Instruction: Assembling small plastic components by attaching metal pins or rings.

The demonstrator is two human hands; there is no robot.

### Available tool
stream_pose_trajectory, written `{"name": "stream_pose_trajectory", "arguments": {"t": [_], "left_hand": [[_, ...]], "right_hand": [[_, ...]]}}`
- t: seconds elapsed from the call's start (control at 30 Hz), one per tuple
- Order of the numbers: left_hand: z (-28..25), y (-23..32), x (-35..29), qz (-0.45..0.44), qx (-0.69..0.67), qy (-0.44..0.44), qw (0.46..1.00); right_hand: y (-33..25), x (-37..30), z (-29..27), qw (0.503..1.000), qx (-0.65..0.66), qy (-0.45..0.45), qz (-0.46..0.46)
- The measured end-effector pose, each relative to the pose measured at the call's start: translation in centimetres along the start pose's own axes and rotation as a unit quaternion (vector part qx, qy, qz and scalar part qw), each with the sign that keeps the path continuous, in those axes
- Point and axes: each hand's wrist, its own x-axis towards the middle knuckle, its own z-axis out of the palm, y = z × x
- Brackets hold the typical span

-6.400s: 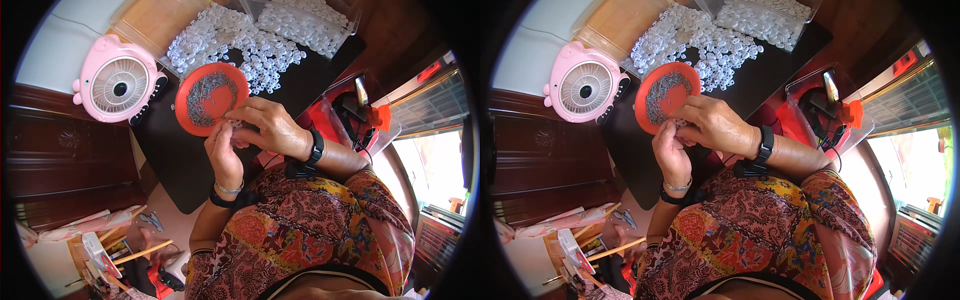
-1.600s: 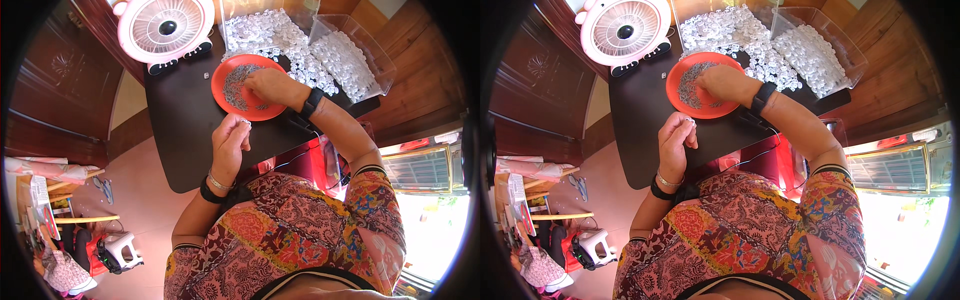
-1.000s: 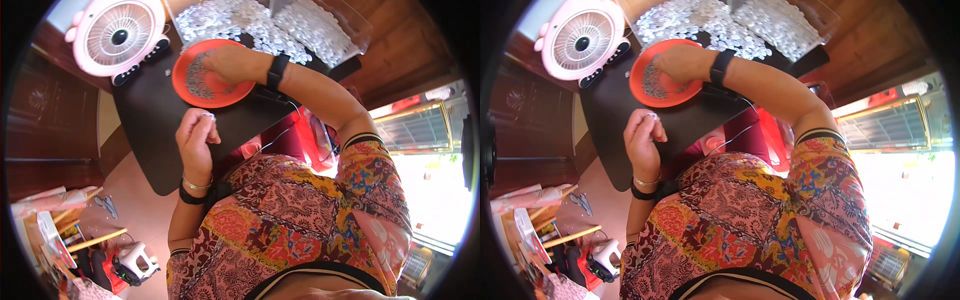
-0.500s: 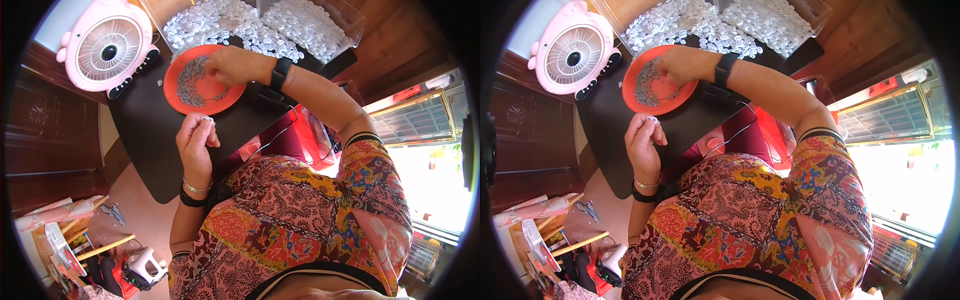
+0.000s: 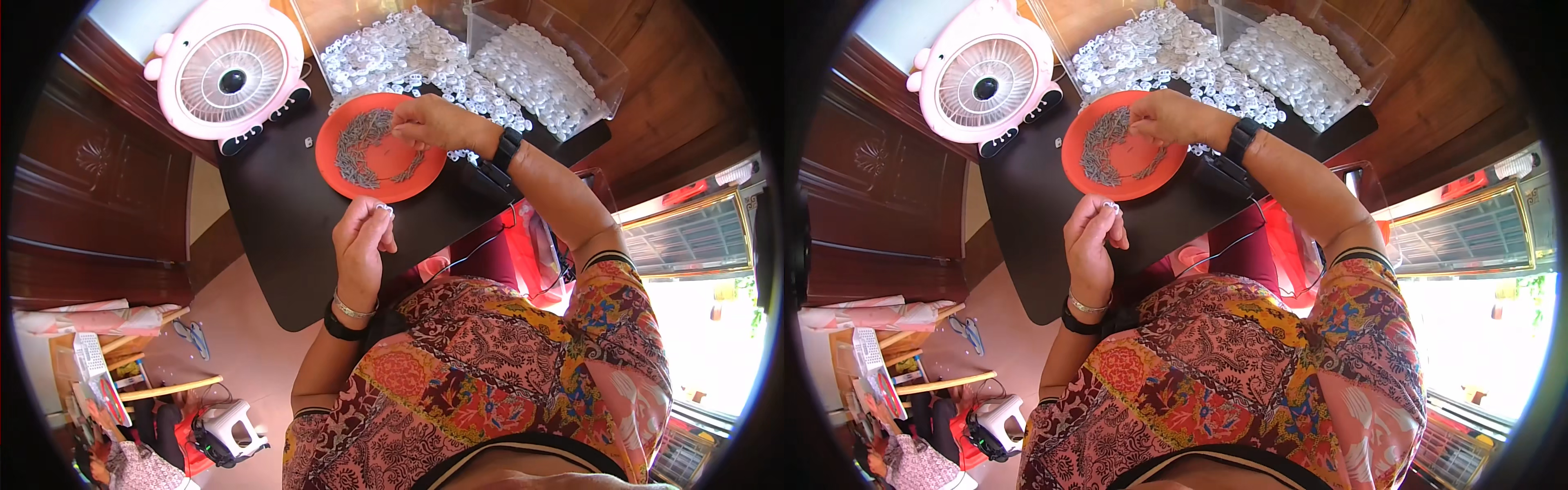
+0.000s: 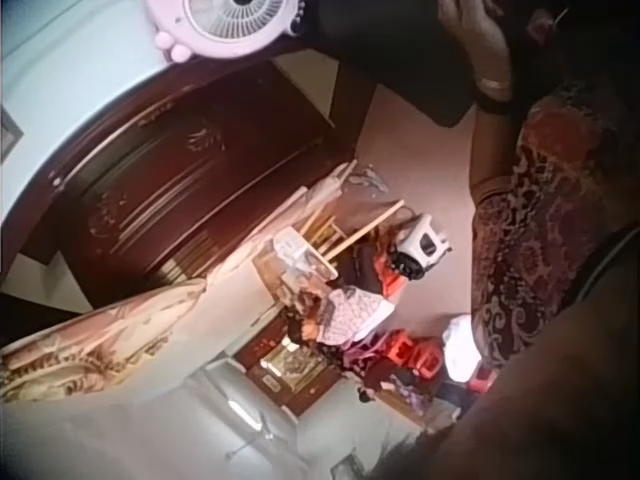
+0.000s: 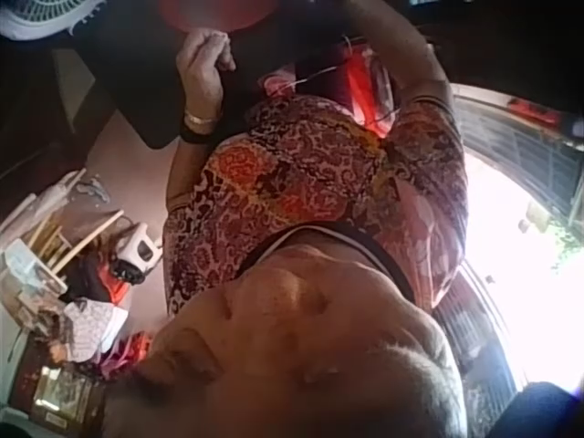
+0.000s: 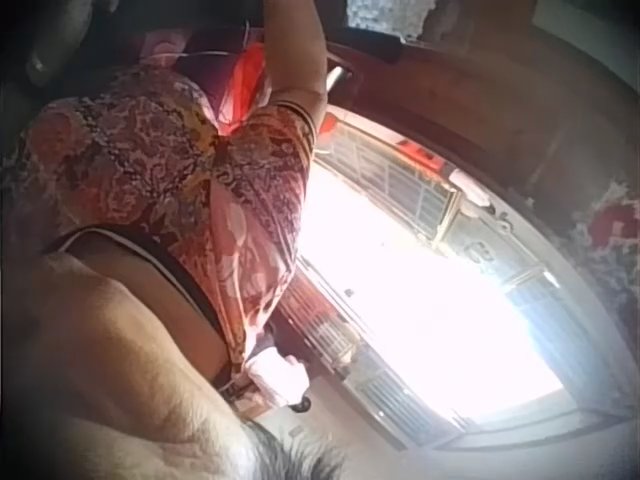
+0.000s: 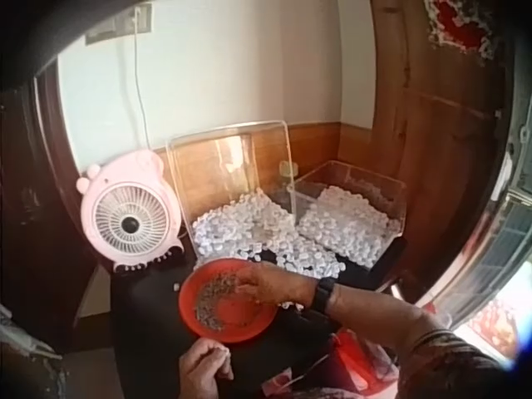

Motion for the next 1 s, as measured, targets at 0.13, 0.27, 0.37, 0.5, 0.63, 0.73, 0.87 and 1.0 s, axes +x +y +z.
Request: {"name": "stream_pose_trajectory", "arguments": {"t": [0.13,0.27,0.37,0.5,0.63,0.73,0.87,1.0], "left_hand": [[-0.3,0.2,-0.1,-0.002,0.005,0.019,1.000],[-0.4,0.5,0.3,0.002,0.017,-0.001,1.000],[1.6,1.2,1.1,-0.043,0.078,-0.124,0.988],[6.2,0.2,2.8,-0.001,0.134,-0.303,0.944],[13.5,-4.1,3.5,0.172,0.115,-0.531,0.822],[17.0,-11.4,3.5,0.389,0.240,-0.537,0.709],[17.9,-13.0,5.6,0.437,0.511,-0.436,0.598],[17.9,-11.4,4.1,0.199,0.398,-0.371,0.815]], "right_hand": [[-1.9,-2.8,-1.0,0.983,-0.120,0.117,-0.075],[-3.7,-7.9,-2.9,0.995,0.023,0.087,-0.040],[-4.4,-9.6,-5.5,0.992,-0.033,0.108,-0.057],[-10.3,-10.3,-8.2,0.967,-0.209,0.118,-0.085],[-12.9,-10.1,-8.5,0.957,-0.212,0.137,-0.146],[-14.3,-10.3,-7.9,0.946,-0.219,0.166,-0.174],[-14.6,-14.3,-8.8,0.939,-0.210,0.186,-0.197],[-13.9,-20.3,-9.6,0.908,-0.278,0.274,-0.152]]}}
